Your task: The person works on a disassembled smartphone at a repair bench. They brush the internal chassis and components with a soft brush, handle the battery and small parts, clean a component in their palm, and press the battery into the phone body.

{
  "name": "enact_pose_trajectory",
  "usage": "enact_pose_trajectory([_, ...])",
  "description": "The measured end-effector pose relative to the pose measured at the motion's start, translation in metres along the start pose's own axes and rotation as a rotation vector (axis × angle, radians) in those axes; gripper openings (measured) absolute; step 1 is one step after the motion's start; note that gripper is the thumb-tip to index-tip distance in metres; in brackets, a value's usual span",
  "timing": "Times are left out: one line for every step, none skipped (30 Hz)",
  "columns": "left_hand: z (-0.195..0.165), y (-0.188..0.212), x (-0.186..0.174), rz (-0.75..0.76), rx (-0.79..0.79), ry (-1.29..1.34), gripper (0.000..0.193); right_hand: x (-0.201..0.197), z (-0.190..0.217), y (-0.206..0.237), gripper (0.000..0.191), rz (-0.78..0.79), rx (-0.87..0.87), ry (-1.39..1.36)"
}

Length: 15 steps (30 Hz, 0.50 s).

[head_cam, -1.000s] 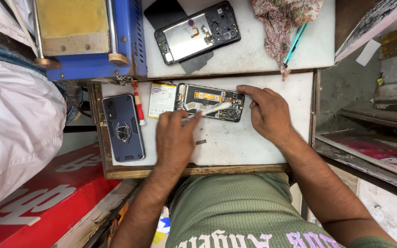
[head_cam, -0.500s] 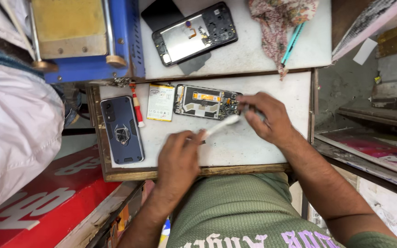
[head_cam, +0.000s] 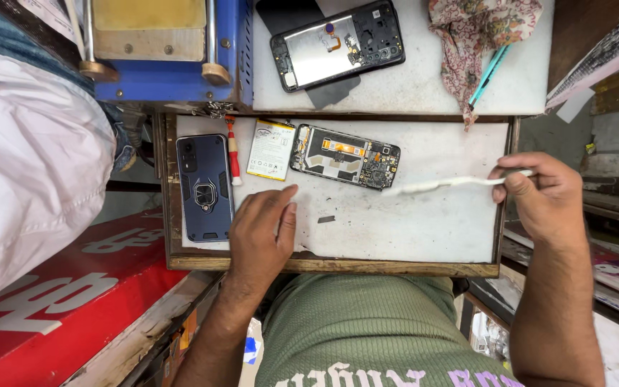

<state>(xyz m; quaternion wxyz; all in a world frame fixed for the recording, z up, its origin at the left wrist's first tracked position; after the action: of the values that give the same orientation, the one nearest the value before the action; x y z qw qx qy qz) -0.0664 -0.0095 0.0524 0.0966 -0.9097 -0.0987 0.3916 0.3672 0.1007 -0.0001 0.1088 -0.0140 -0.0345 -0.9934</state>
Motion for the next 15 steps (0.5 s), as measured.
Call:
enact_pose_trajectory([0.000, 0.002, 0.006, 0.027, -0.007, 0.005, 0.024, -0.003, -0.003, 0.003, 0.019, -0.018, -0.014, -0.050])
enact_pose_trajectory([-0.001, 0.003, 0.011, 0.054, -0.012, 0.007, 0.024, -0.004, -0.007, 0.006, 0.019, -0.036, -0.029, -0.103])
enact_pose_trajectory([-0.004, 0.005, 0.017, 0.075, 0.025, -0.017, 0.024, -0.004, -0.009, 0.009, 0.018, -0.055, -0.044, -0.154])
enact_pose_trajectory([-0.008, 0.007, 0.022, 0.094, 0.064, -0.044, 0.025, -0.004, -0.011, 0.015, 0.016, -0.128, -0.093, -0.092])
enact_pose_trajectory([-0.011, 0.007, 0.025, 0.111, 0.104, -0.073, 0.025, -0.001, -0.012, 0.022, 0.014, -0.199, -0.145, -0.033])
enact_pose_trajectory([-0.014, 0.008, 0.028, 0.128, 0.112, -0.087, 0.026, 0.001, -0.012, 0.030, 0.011, -0.268, -0.190, 0.029])
enact_pose_trajectory([-0.016, 0.010, 0.030, 0.146, 0.116, -0.099, 0.026, 0.005, -0.011, 0.038, 0.009, -0.269, -0.233, 0.091])
enact_pose_trajectory([-0.017, 0.010, 0.031, 0.162, 0.123, -0.115, 0.027, 0.010, -0.009, 0.043, 0.007, -0.271, -0.279, 0.151])
enact_pose_trajectory([-0.017, 0.010, 0.032, 0.184, 0.132, -0.117, 0.028, 0.016, -0.007, 0.048, 0.005, -0.275, -0.328, 0.211])
enact_pose_trajectory([-0.018, 0.011, 0.034, 0.206, 0.142, -0.117, 0.028, 0.021, -0.006, 0.049, 0.006, -0.288, -0.349, 0.355])
enact_pose_trajectory([-0.018, 0.011, 0.036, 0.229, 0.151, -0.119, 0.029, 0.027, -0.003, 0.049, 0.007, -0.300, -0.368, 0.497])
enact_pose_trajectory([-0.018, 0.011, 0.038, 0.258, 0.156, -0.121, 0.026, 0.034, 0.000, 0.049, 0.008, -0.312, -0.384, 0.642])
enact_pose_trajectory([-0.018, 0.011, 0.041, 0.287, 0.164, -0.121, 0.022, 0.040, 0.003, 0.048, 0.006, -0.337, -0.374, 0.726])
enact_pose_trajectory([-0.019, 0.011, 0.044, 0.313, 0.174, -0.125, 0.019, 0.047, 0.007, 0.046, 0.005, -0.364, -0.365, 0.807])
enact_pose_trajectory([-0.019, 0.011, 0.046, 0.315, 0.177, -0.128, 0.017, 0.054, 0.011, 0.044, 0.004, -0.389, -0.356, 0.885])
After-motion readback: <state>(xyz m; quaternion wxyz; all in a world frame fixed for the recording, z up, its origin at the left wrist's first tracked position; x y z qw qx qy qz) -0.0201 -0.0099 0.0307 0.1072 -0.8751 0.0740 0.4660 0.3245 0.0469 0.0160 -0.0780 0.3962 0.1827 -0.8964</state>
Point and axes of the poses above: each hand's wrist, its own y-axis away from the middle knuckle, its own x-axis out of the palm, z = x × y, the point moved 4 cm from there along -y, towards the middle knuckle, and after that the axes turned 2 degrees about -z, right-handed, at the moved point
